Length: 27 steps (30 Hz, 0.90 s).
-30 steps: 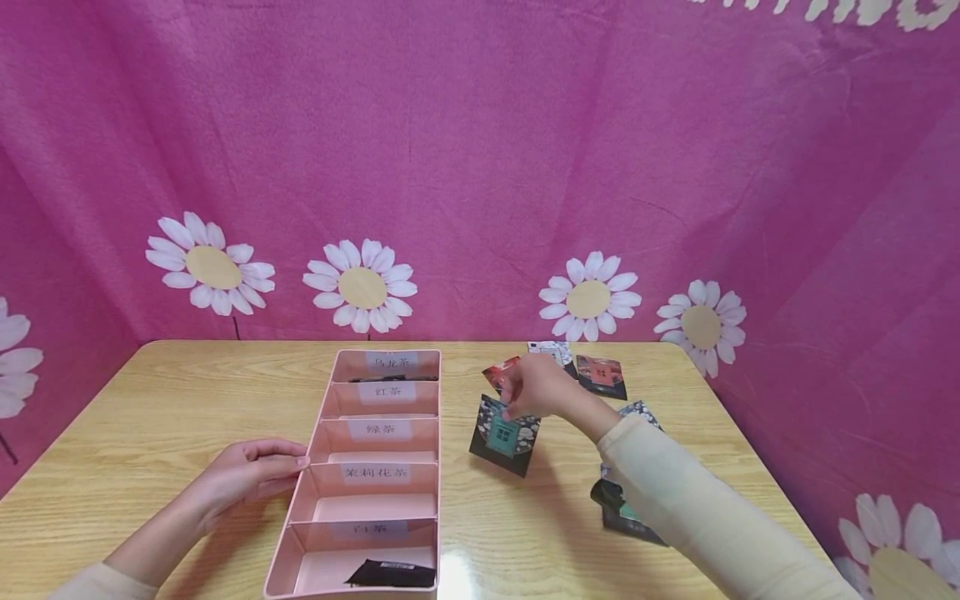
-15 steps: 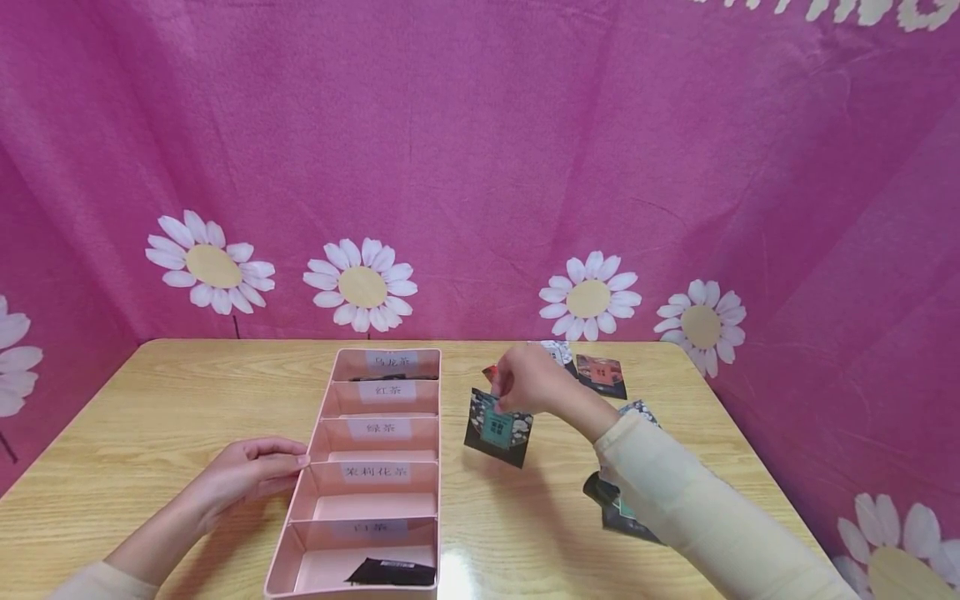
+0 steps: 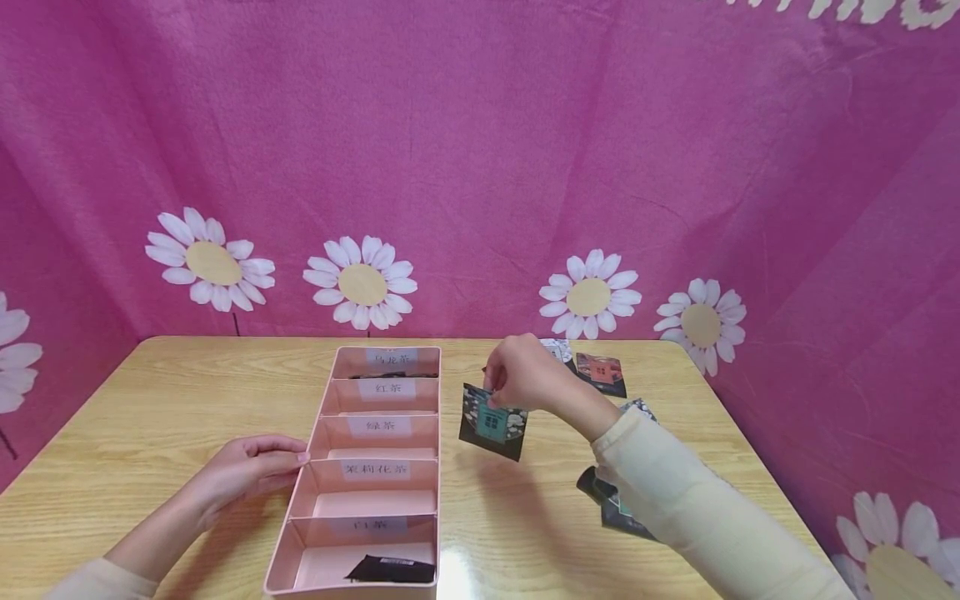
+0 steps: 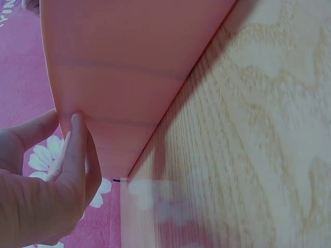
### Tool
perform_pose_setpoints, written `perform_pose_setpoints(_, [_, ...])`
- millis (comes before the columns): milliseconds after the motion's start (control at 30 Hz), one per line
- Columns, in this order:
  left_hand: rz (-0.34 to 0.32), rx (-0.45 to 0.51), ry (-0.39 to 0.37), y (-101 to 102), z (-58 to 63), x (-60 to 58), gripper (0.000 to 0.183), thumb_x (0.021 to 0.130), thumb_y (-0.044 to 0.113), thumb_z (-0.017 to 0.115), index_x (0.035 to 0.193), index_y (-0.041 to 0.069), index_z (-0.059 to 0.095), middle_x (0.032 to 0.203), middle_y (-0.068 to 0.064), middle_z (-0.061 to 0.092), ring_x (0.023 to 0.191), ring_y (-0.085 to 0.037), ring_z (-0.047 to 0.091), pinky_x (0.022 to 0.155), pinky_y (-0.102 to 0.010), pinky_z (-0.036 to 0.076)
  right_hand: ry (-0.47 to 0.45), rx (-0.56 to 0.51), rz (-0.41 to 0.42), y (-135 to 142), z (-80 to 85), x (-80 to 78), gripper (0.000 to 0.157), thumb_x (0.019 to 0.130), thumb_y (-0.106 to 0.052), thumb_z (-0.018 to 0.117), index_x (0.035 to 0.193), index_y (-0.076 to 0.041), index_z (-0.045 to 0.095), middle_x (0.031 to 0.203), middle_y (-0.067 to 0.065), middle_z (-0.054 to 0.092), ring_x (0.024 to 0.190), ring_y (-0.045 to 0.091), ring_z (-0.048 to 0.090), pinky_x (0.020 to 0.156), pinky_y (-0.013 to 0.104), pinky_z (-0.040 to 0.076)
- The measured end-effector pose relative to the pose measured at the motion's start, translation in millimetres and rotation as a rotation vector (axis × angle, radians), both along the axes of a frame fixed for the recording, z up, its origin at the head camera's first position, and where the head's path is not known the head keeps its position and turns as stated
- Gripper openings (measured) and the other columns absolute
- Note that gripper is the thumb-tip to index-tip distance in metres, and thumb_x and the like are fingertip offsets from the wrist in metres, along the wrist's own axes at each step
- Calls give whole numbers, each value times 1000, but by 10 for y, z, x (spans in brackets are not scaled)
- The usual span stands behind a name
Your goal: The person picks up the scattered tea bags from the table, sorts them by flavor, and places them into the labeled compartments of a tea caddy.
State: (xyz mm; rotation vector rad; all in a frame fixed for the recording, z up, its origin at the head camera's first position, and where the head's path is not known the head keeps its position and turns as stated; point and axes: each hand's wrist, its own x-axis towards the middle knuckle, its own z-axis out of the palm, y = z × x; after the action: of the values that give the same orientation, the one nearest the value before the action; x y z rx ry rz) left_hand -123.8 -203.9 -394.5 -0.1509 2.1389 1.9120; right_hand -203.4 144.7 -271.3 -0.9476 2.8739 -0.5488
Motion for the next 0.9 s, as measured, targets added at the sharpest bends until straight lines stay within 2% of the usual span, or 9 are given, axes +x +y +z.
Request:
perform_pose_setpoints(333, [1, -13, -2, 8, 14, -3, 44, 87, 15, 68, 119, -13, 56, 97, -3, 71, 91, -11, 69, 87, -27, 61, -1, -28, 18, -74, 109, 75, 12, 72, -2, 79, 71, -7, 68, 66, 3, 68, 59, 6, 59, 53, 16, 53])
perform_pose_setpoints(900, [-4, -7, -4, 5, 2, 3, 45, 88, 15, 67, 120, -13, 56, 98, -2, 71, 93, -10, 68, 89, -27, 61, 75, -69, 164, -371, 215, 288, 11, 71, 0, 78, 73, -6, 70, 66, 2, 69, 58, 1, 59, 52, 11, 52])
